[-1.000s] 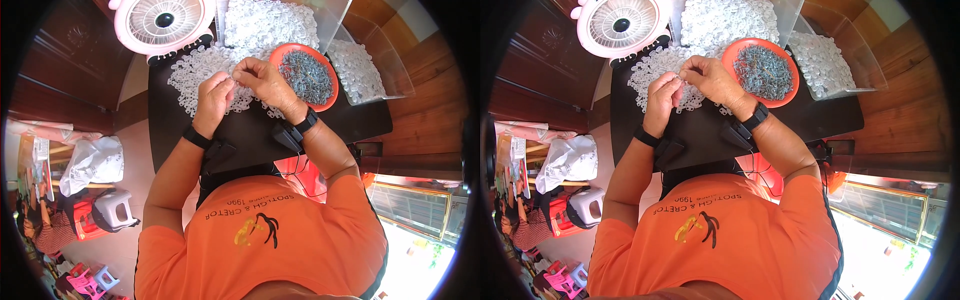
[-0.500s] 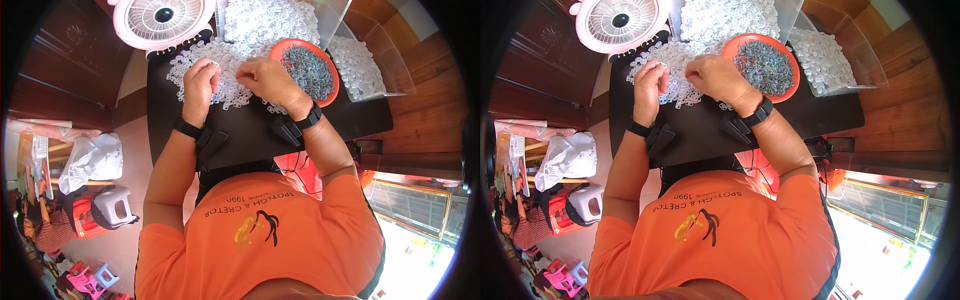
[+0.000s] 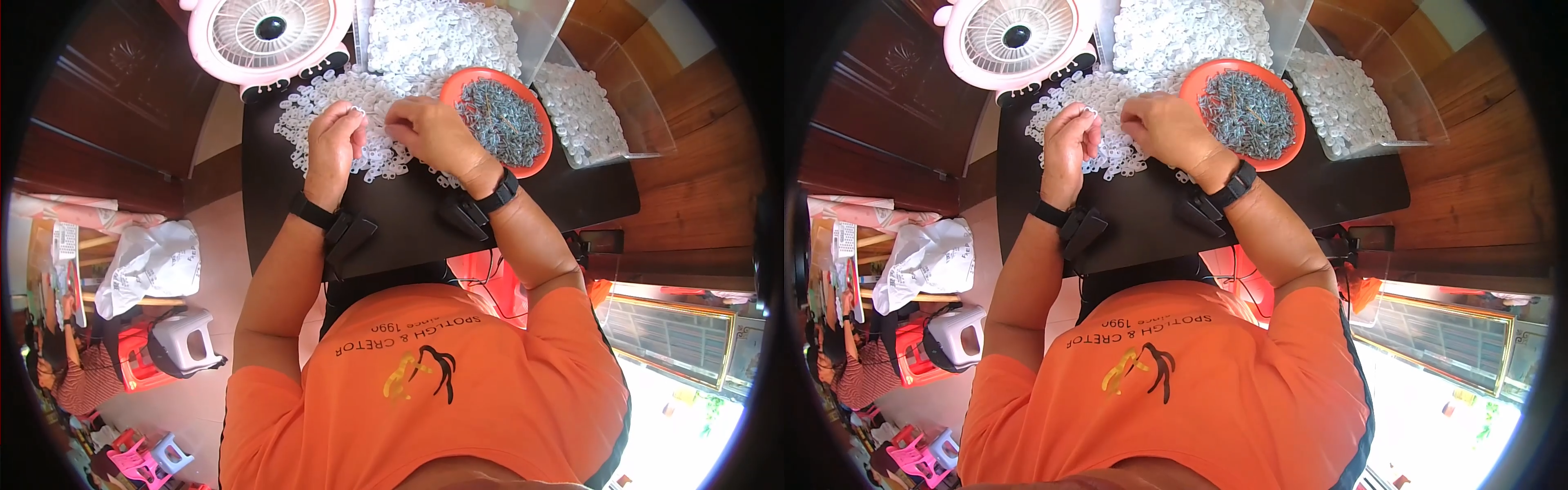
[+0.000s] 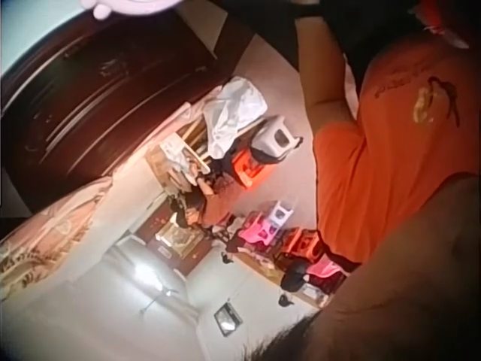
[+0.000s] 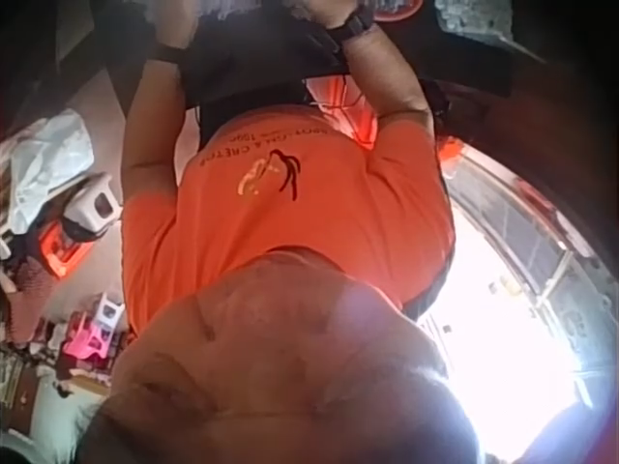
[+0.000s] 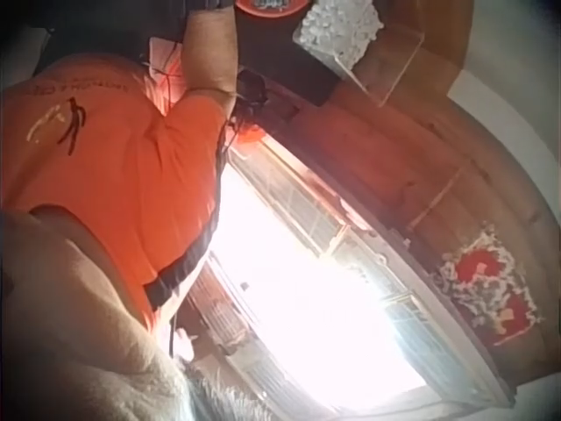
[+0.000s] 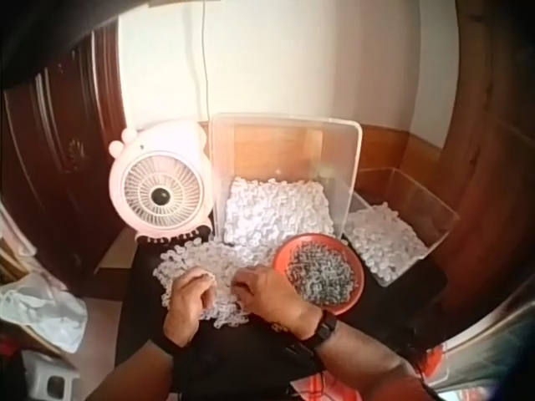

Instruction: Assembling small grey components into white plastic rings at a workstation.

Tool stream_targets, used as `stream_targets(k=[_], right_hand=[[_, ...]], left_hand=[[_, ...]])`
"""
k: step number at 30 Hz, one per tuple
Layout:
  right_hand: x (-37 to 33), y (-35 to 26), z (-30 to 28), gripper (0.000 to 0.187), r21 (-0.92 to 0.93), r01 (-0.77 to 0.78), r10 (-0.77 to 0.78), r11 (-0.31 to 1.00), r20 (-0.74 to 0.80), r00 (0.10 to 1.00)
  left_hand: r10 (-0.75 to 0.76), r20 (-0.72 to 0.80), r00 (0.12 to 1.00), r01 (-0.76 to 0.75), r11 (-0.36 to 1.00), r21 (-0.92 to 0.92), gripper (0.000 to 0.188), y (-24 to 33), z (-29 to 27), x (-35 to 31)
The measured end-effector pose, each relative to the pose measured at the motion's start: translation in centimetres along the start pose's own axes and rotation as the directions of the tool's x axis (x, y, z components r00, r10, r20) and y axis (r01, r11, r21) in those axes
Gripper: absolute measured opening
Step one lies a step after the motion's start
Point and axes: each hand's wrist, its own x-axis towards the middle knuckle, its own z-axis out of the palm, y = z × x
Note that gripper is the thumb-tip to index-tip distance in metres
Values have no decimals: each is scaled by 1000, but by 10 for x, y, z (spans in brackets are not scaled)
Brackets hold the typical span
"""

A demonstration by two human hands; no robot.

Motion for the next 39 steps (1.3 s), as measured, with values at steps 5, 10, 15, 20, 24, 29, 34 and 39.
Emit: stream_targets(k=[5, 10, 15, 20, 24, 29, 34, 39], right_hand=[[4, 6, -5, 17, 699, -417, 344, 581, 253, 904], [4, 8, -3, 16, 849, -415, 315, 327, 316, 895], [3, 3, -1, 16, 513, -284, 341, 810, -17, 940], [2, -8, -4, 11, 243, -53, 89, 969, -141, 986], [-2, -7, 0, 12, 220, 43, -43, 974, -8, 999], [-3, -13, -2, 9, 66, 100, -110, 993, 159, 981], [4, -6, 9, 15, 67, 20, -18, 998, -28, 999], [9, 2, 27, 19, -275, 16, -37, 961, -70, 997]], left_hand=[[-49, 102, 994, 52, 998, -35, 22, 2, 2, -6], [-58, 108, 992, 65, 996, -65, 21, 0, 2, -7], [19, -4, 1000, -19, 994, -111, 18, -1, -3, -2], [13, -65, 998, -21, 992, -124, 18, -2, -5, 2], [25, -71, 997, -37, 984, -173, 17, -2, -3, 1], [37, -125, 991, -57, 985, -165, 16, 1, -6, 1], [58, -175, 983, -88, 982, -169, 16, -2, -15, 8], [2, -179, 984, -27, 990, -139, 17, -5, -15, 9]])
